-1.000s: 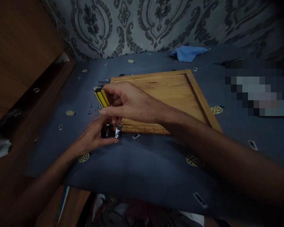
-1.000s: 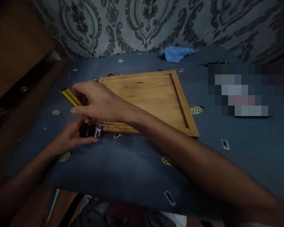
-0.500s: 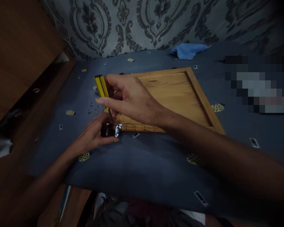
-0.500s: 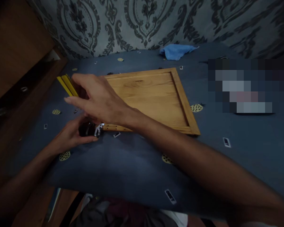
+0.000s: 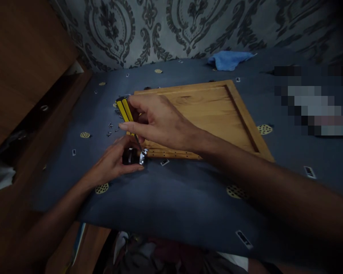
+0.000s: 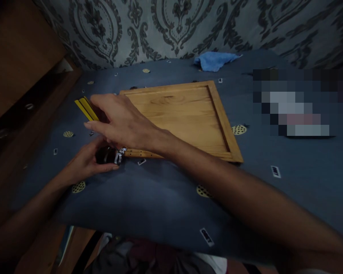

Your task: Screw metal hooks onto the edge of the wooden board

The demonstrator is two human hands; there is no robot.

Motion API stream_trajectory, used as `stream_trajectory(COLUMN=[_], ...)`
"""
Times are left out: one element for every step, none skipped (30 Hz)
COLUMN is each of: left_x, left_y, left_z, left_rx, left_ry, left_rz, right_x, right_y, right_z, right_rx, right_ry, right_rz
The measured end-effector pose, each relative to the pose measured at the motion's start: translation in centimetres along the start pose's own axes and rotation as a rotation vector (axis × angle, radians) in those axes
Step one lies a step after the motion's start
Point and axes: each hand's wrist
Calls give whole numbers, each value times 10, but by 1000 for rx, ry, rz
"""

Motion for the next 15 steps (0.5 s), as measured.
stream_trajectory(left_x=[0,0,0,0,0,0,0,0,0,0,0,0,0,0,0], left_y=[0,-1,-1,-2,-2,-3,-3,-3,-3,-3,-2,-2,-2,-1,-1], left_z=[0,0,0,0,0,0,0,0,0,0,-1,-1,-1,-1,-1], left_rx=[-2,-2,-2,-1,1,3,6,9,12,15,18,22,26,30,32], left_ry=[0,2,4,6,6,6,6,5,3,3,6,7,7,6,6], left_rz=[3,4,4,1,-1,-4,-5,-7,-8,-9,-9,-8,-7,-7,-7], right_x=[0,0,0,0,0,0,0,0,0,0,0,0,0,0,1], right_y=[0,1,1,2,2,3,3,3,4,4,4,4,4,4,3], right_z=[0,0,0,0,0,0,0,0,0,0,0,0,0,0,-1], right_rx=[10,17,24,28,32,33,35,37,37,36,34,31,27,22,18], right_ry=[-1,-2,-3,-3,-5,-6,-7,-8,-10,-12,-14,-15,-14,-12,-10], right_rz=[4,8,12,14,17,21,26,29,30,30,29,29,30,34,37])
Point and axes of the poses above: each hand's wrist, its own x-axis away from the middle knuckle, its own z-axis out of the back of the hand, y = z × x, and after that the axes turned 11 degrees about z, right-handed
